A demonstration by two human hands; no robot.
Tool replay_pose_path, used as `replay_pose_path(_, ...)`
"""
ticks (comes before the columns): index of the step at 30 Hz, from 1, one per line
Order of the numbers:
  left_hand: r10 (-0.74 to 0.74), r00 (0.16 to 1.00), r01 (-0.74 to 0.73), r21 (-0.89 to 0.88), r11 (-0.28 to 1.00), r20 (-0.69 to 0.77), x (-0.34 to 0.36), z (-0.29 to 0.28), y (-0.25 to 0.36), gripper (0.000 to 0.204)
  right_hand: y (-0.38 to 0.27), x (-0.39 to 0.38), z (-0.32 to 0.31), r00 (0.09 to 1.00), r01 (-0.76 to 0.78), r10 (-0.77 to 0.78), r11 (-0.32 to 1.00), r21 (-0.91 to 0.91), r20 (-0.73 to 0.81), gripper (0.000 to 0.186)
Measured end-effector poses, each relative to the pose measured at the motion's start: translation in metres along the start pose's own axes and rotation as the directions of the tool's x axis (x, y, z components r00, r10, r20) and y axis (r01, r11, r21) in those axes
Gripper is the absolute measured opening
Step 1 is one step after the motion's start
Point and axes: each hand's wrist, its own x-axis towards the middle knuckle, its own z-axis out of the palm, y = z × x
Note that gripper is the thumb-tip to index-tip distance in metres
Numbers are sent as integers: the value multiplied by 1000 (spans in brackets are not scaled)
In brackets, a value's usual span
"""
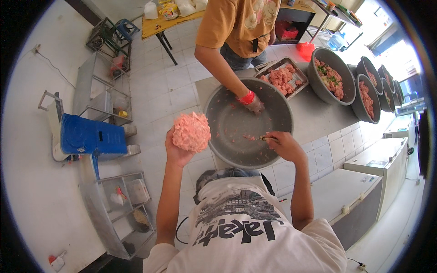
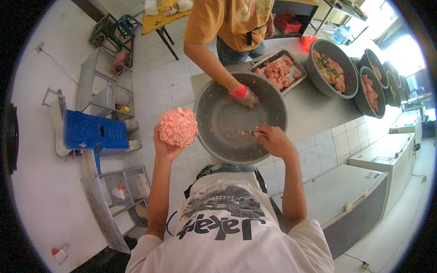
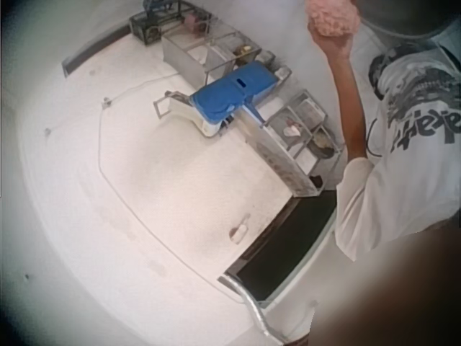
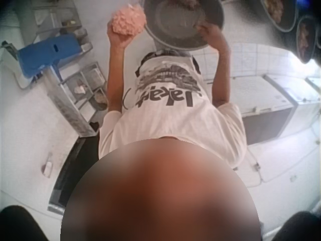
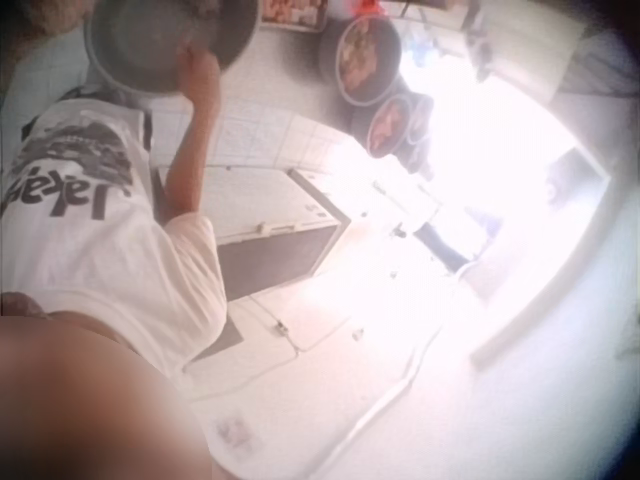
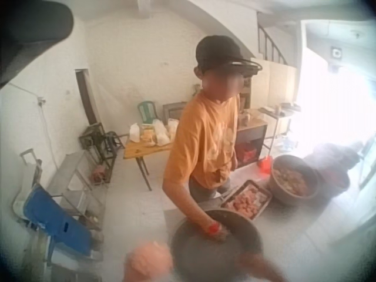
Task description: The person mixes ground meat in a large metal bowl using both hands. Another person in a yellow shirt stands nearby and occasionally places portions of the mixed meat into a metal tray. The person continues to knead and combine the meat throughout the clip.
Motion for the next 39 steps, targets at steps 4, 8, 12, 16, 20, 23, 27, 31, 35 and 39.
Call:
replay_pose_path(4,-16,1000,16,33,999,14,0,-2,1,71,62,42,46,989,-10,72,904,-428,129,26)
replay_pose_path(8,-15,1000,15,88,996,0,-2,0,1,71,83,68,59,957,-288,219,812,-507,-192,24)
replay_pose_path(12,-22,1000,21,69,997,9,-6,2,0,70,87,69,52,984,-173,147,922,-347,-99,24)
replay_pose_path(16,-73,997,68,138,988,34,-4,6,0,69,81,65,56,967,-93,164,939,-330,196,24)
replay_pose_path(20,-34,999,28,280,960,18,4,12,-6,68,65,53,53,975,-218,190,923,-317,-118,21)
replay_pose_path(23,-81,994,102,378,920,-71,17,13,-19,66,58,31,37,915,-204,103,952,-226,-391,23)
replay_pose_path(27,-89,988,135,409,902,-129,42,11,-48,65,66,28,7,794,-212,16,944,-252,-608,26)
replay_pose_path(31,-152,975,206,392,897,-164,54,11,-68,66,79,32,-6,815,-98,138,990,100,-564,23)
replay_pose_path(35,-124,960,243,530,812,-251,54,15,-73,72,81,10,1,929,-123,243,914,387,-278,21)
replay_pose_path(39,100,954,129,689,713,-283,66,14,-86,73,77,-7,-8,974,-164,215,884,438,-69,21)
